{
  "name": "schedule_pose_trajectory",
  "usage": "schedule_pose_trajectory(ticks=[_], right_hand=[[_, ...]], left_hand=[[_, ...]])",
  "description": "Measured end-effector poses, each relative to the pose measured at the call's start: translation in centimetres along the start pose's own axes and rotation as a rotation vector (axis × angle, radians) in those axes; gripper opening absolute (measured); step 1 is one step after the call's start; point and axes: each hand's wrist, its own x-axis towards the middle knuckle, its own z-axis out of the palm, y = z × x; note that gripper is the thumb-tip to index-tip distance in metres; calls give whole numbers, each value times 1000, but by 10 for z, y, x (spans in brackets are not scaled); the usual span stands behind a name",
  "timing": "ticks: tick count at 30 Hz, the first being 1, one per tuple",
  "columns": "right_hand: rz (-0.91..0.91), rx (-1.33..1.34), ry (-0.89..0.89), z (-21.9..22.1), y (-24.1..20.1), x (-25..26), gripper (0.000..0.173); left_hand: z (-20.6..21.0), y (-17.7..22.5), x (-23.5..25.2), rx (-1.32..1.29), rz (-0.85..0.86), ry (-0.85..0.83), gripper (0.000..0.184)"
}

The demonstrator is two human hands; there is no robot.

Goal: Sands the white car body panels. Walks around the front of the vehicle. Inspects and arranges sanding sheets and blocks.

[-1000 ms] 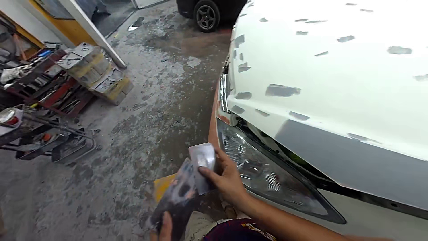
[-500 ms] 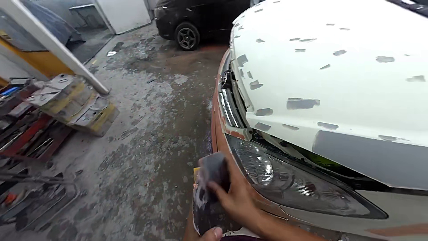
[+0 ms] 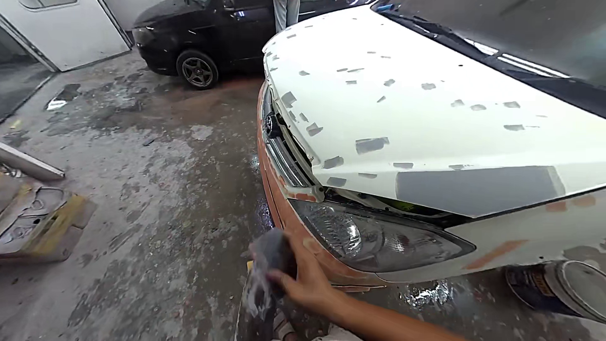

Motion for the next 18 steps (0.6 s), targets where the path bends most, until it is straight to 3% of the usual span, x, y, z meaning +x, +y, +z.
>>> schedule_pose_trajectory(ticks=[2,5,9,13,16,18], right_hand=[[4,-28,-10,1,-12,-9,80],[-126,-14,-147,-2,-36,-23,78],[21,-105,17,-15,-11,-7,73],[-81,-71,-100,-19,-29,-23,77],[30,-65,1,-30,-12,-14,73],[-27,-37,6,-30,-24,-24,79]], left_hand=[[-1,-4,3,0,80,-83,26],[16,7,6,-85,86,4,24],[34,3,5,-201,148,22,30],[40,-6,8,-136,207,57,30],[48,-13,10,-134,242,23,34],[55,-10,9,-50,207,18,31]])
